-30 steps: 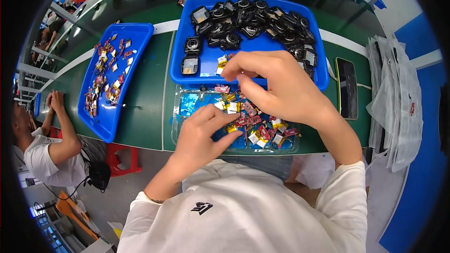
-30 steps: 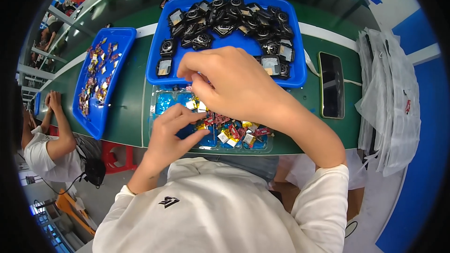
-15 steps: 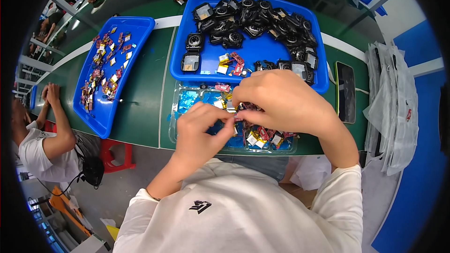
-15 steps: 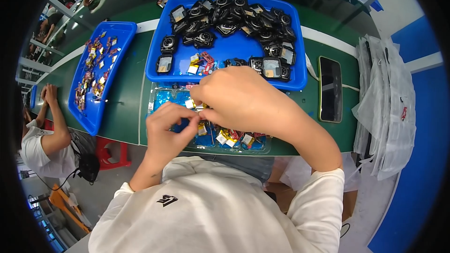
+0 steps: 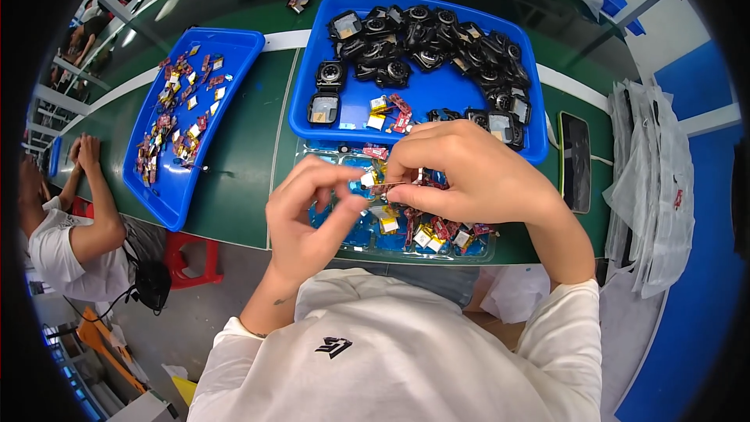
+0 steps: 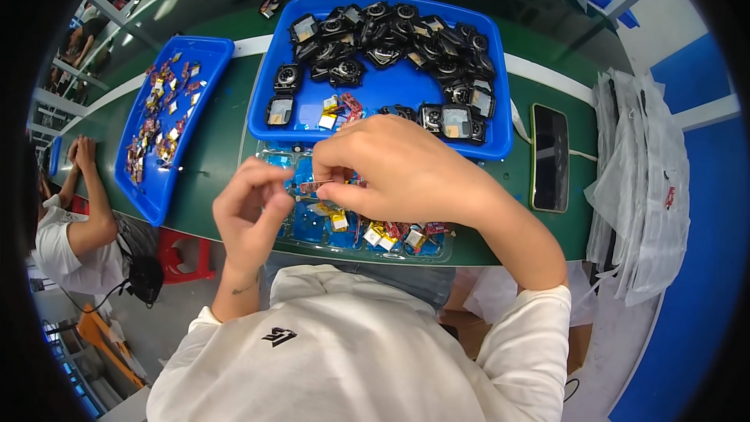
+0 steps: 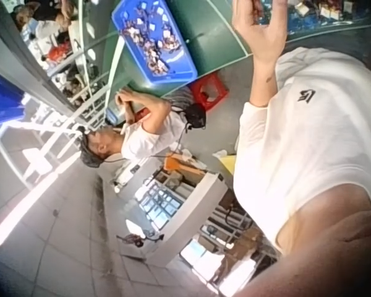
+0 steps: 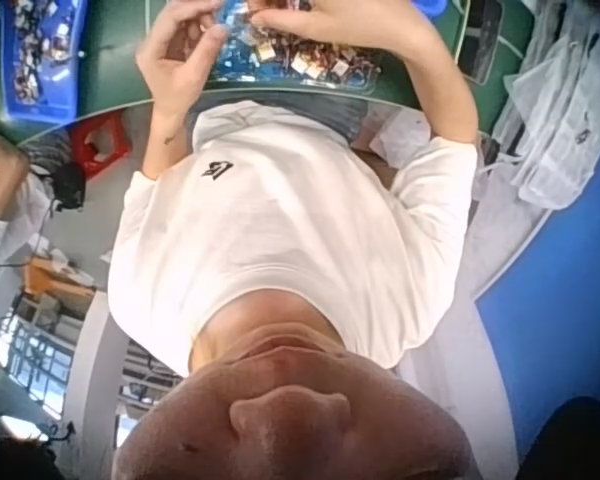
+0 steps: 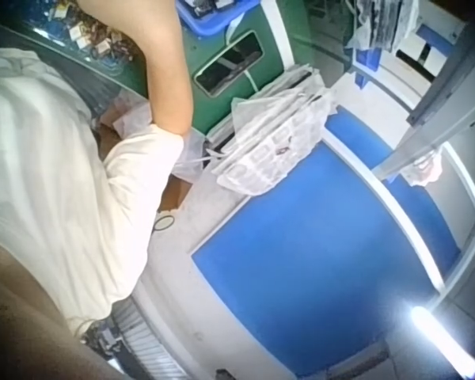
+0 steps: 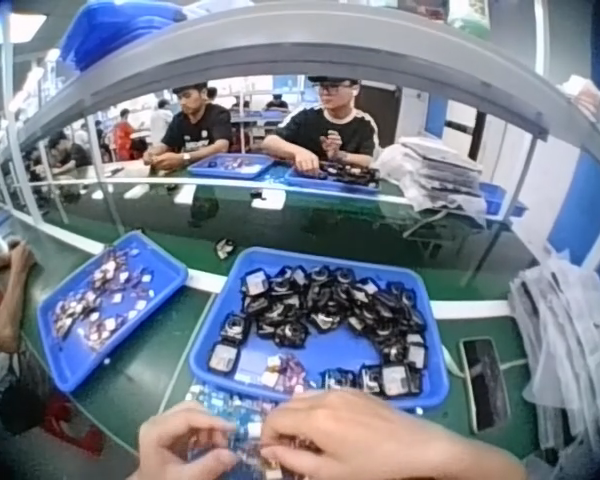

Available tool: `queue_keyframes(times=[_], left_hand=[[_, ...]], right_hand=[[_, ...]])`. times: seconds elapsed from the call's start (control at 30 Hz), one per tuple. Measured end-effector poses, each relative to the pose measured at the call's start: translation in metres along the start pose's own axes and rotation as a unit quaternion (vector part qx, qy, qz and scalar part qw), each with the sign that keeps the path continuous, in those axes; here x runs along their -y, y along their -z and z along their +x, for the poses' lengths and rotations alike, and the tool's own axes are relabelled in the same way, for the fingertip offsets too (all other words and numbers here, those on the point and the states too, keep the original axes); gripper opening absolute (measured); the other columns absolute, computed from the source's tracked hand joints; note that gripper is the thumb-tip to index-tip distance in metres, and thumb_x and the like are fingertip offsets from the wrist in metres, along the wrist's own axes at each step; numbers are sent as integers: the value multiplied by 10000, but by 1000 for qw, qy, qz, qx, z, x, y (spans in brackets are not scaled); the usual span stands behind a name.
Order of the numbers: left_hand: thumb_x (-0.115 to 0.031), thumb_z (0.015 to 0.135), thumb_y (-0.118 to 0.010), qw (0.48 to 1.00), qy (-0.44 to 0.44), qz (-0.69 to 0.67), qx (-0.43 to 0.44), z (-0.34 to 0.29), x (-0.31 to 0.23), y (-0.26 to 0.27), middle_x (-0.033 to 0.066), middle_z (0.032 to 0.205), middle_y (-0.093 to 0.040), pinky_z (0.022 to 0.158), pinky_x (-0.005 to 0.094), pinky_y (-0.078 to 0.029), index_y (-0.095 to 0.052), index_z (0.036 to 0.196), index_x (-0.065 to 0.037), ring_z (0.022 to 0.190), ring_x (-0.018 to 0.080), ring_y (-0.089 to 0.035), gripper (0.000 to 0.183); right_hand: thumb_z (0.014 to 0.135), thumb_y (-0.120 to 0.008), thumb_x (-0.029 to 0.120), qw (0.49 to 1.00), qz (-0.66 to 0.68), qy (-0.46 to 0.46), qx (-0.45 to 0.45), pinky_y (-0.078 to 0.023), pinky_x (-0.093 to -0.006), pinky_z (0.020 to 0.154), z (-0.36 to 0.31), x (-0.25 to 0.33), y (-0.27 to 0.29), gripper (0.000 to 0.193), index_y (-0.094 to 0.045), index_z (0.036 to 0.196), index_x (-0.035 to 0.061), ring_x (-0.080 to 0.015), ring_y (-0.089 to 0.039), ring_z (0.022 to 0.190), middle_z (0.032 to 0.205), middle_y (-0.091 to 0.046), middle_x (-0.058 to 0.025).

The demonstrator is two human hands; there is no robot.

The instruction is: Assemble small electronic components by connecting battery modules and casings.

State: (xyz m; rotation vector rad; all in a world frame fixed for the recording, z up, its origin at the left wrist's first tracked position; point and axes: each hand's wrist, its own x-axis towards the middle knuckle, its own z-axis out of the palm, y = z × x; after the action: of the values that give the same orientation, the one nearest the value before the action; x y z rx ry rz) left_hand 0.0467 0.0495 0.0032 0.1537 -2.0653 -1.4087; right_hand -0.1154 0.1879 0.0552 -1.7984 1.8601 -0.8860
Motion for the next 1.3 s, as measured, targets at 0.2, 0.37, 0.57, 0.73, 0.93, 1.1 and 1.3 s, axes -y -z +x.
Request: queue_keyframes(times=[0.2,0.37,0.57,0.73,0.93,1.1,1.3], left_hand=[[26,793,-710,955,172,-239,21,4,7,-3,36,846,-624,624,186,-403,-616,889,9,710,45,-515,135],[56,794,-657,935,216,-279,18,8,4,1,74,869,-635,745,251,-487,-560,846,-11,804,111,-606,129],[19,789,-706,958,192,-201,69,11,0,-5,36,838,-627,661,212,-424,-637,895,32,747,65,-520,128],[-22,806,-703,977,155,-126,67,10,1,-4,35,807,-625,648,215,-397,-668,864,33,715,69,-491,87],[-3,805,-694,961,185,-204,35,8,-4,-2,52,808,-627,636,220,-406,-667,864,34,717,78,-528,74],[15,764,-714,986,100,-131,-18,8,-1,-1,59,780,-631,618,237,-414,-675,824,17,701,106,-552,72],[34,682,-747,982,-140,118,-55,11,-3,-4,69,724,-635,614,255,-413,-696,807,-20,668,166,-570,145]], right_hand=[[758,-661,30,980,168,-99,26,-518,-289,700,3,5,7,176,-629,931,20,-172,-645,799,816,-661,-77],[745,-638,11,981,175,-68,-57,-504,-311,650,2,-4,3,212,-617,954,-18,-206,-618,701,851,-657,-121],[729,-656,4,992,111,-41,-53,-520,-308,667,4,0,2,184,-634,909,-25,-213,-629,754,820,-635,-109],[705,-653,-24,992,97,-71,-39,-524,-279,659,0,-2,2,179,-662,883,-23,-187,-639,732,917,-652,-100],[697,-655,9,997,38,-67,-27,-514,-307,635,3,-4,4,177,-670,871,-22,-224,-631,713,866,-655,-111],[742,-689,110,995,4,22,-95,-486,-275,600,2,0,8,152,-693,851,4,-186,-609,663,795,-661,-93],[798,-704,171,962,217,-155,-61,-458,-241,574,2,7,8,173,-700,822,0,-105,-578,613,713,-658,-59]])
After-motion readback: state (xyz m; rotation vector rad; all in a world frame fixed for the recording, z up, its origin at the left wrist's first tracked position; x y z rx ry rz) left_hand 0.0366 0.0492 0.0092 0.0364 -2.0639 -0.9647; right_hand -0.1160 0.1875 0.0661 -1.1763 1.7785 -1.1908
